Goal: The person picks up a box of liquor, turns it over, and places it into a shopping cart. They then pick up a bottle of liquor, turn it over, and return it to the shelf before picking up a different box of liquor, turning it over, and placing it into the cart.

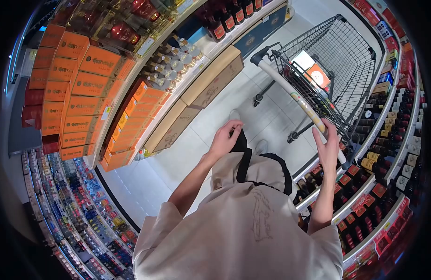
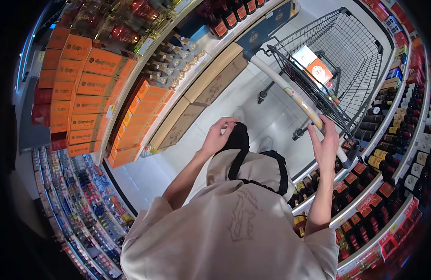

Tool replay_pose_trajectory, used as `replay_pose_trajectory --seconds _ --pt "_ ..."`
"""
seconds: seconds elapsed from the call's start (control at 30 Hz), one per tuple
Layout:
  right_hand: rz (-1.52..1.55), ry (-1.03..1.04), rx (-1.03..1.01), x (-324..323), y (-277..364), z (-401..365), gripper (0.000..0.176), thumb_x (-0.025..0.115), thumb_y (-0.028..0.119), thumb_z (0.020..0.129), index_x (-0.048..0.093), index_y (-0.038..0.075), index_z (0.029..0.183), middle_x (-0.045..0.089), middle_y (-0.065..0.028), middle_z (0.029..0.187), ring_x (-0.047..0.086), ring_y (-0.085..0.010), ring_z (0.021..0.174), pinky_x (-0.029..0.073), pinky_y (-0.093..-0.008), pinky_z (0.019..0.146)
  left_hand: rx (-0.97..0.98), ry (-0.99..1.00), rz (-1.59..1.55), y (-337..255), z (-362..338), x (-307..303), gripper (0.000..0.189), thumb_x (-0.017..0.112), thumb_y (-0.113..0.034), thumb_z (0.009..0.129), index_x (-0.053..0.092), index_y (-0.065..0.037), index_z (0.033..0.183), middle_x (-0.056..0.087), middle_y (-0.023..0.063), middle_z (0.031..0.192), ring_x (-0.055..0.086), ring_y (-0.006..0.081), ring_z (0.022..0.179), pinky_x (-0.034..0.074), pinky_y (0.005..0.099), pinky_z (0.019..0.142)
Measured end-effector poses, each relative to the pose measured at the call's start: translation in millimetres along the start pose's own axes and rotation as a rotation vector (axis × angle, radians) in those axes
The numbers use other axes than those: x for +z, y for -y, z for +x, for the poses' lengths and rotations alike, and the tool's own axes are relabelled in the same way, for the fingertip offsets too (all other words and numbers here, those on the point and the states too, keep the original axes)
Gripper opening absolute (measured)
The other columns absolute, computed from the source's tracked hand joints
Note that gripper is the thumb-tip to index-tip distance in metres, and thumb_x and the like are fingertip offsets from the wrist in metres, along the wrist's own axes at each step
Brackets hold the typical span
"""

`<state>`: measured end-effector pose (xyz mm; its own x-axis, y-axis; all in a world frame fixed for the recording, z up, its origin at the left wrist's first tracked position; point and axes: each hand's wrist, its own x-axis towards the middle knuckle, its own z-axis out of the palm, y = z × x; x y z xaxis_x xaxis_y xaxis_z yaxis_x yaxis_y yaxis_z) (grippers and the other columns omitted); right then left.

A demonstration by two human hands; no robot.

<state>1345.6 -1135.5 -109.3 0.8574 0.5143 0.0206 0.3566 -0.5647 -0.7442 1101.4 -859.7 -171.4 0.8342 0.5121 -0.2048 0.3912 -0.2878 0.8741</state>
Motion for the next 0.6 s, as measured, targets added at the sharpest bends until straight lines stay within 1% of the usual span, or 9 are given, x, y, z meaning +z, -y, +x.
replay_pose_trajectory --seconds 0.07,0.23,0.33,0.37,0.43,0.47,0.5,0.57,0.6 --pt "0.16 -0.192 -0.126 19.8 4.5 10.0 0.022 0.063 0.008 0.103 0.062 0.001 0.123 0.06 -0.0112 0.127 0.059 -0.022 0.121 0.05 -0.0345 0.102 -0.159 -0.014 -0.032 16.0 10.6 -16.9 0.024 0.054 -0.019 0.109 0.065 -0.005 0.126 0.072 0.0077 0.121 0.071 0.0193 0.107 0.054 0.0356 0.089" --pt "0.342 -0.296 -0.12 71.9 28.3 35.2 0.014 0.061 0.004 0.103 0.063 0.001 0.116 0.06 -0.0114 0.124 0.06 -0.0225 0.118 0.051 -0.0333 0.101 -0.128 -0.077 -0.168 52.8 69.6 -62.5 0.031 0.054 -0.02 0.109 0.056 -0.002 0.133 0.072 0.0096 0.118 0.072 0.0178 0.097 0.055 0.0333 0.085" --pt "0.375 -0.185 -0.328 107.3 57.6 66.0 0.012 0.062 0.001 0.101 0.064 -0.001 0.112 0.066 -0.0129 0.108 0.064 -0.0192 0.102 0.052 -0.0301 0.087 -0.141 -0.188 -0.294 80.5 118.9 -97.6 0.034 0.057 -0.016 0.107 0.052 -0.002 0.138 0.067 0.0128 0.125 0.071 0.0188 0.089 0.055 0.0305 0.082" --pt "0.373 -0.185 -0.327 120.3 70.7 73.5 0.012 0.062 0.001 0.101 0.064 -0.001 0.112 0.066 -0.0129 0.108 0.064 -0.0192 0.102 0.052 -0.0301 0.087 -0.142 -0.187 -0.295 85.4 136.0 -111.6 0.034 0.057 -0.016 0.107 0.052 -0.002 0.138 0.067 0.0128 0.125 0.071 0.0188 0.089 0.055 0.0305 0.082" --pt "0.658 0.04 -0.176 148.3 96.9 88.0 0.011 0.061 -0.001 0.1 0.064 -0.002 0.111 0.067 -0.0113 0.103 0.066 -0.0173 0.088 0.052 -0.0287 0.081 -0.106 -0.277 -0.122 110.8 169.9 -135.4 0.034 0.061 -0.016 0.104 0.056 -0.002 0.135 0.062 0.0133 0.136 0.07 0.0195 0.099 0.056 0.0304 0.08" --pt "0.658 0.039 -0.17 160.9 111.2 96.7 0.011 0.061 -0.001 0.1 0.064 -0.002 0.111 0.067 -0.0113 0.103 0.066 -0.0173 0.088 0.052 -0.0287 0.081 0.03 -0.388 0.018 121.1 189.3 -145.1 0.032 0.06 -0.011 0.102 0.06 -0.002 0.133 0.058 0.013 0.143 0.065 0.0201 0.113 0.055 0.0312 0.08" --pt "0.69 0.102 -0.18 173.2 127.2 108.6 0.011 0.062 -0.001 0.1 0.064 -0.002 0.111 0.067 -0.0106 0.101 0.066 -0.0169 0.083 0.052 -0.0285 0.079 0.029 -0.381 0.02 129.3 206.1 -157.6 0.032 0.06 -0.011 0.102 0.06 -0.002 0.133 0.058 0.013 0.143 0.065 0.0201 0.113 0.055 0.0312 0.08" --pt "0.723 0.159 -0.182 200.1 153.3 130.7 0.011 0.062 -0.002 0.1 0.064 -0.002 0.111 0.068 -0.0098 0.1 0.066 -0.0165 0.078 0.052 -0.0283 0.077 0.108 -0.518 0.315 144.2 237.2 -183.5 0.033 0.059 -0.007 0.098 0.061 0.001 0.131 0.057 0.0176 0.142 0.065 0.0239 0.114 0.054 0.0367 0.093" --pt "0.756 0.177 -0.198 214.6 163.5 141.4 0.011 0.062 -0.001 0.1 0.064 -0.002 0.11 0.067 -0.0096 0.099 0.066 -0.0157 0.078 0.052 -0.0279 0.075 0.043 -0.518 0.108 145.4 253.8 -191.7 0.047 0.06 -0.008 0.098 0.052 0.0 0.143 0.058 0.0198 0.141 0.067 0.026 0.11 0.052 0.0379 0.095"
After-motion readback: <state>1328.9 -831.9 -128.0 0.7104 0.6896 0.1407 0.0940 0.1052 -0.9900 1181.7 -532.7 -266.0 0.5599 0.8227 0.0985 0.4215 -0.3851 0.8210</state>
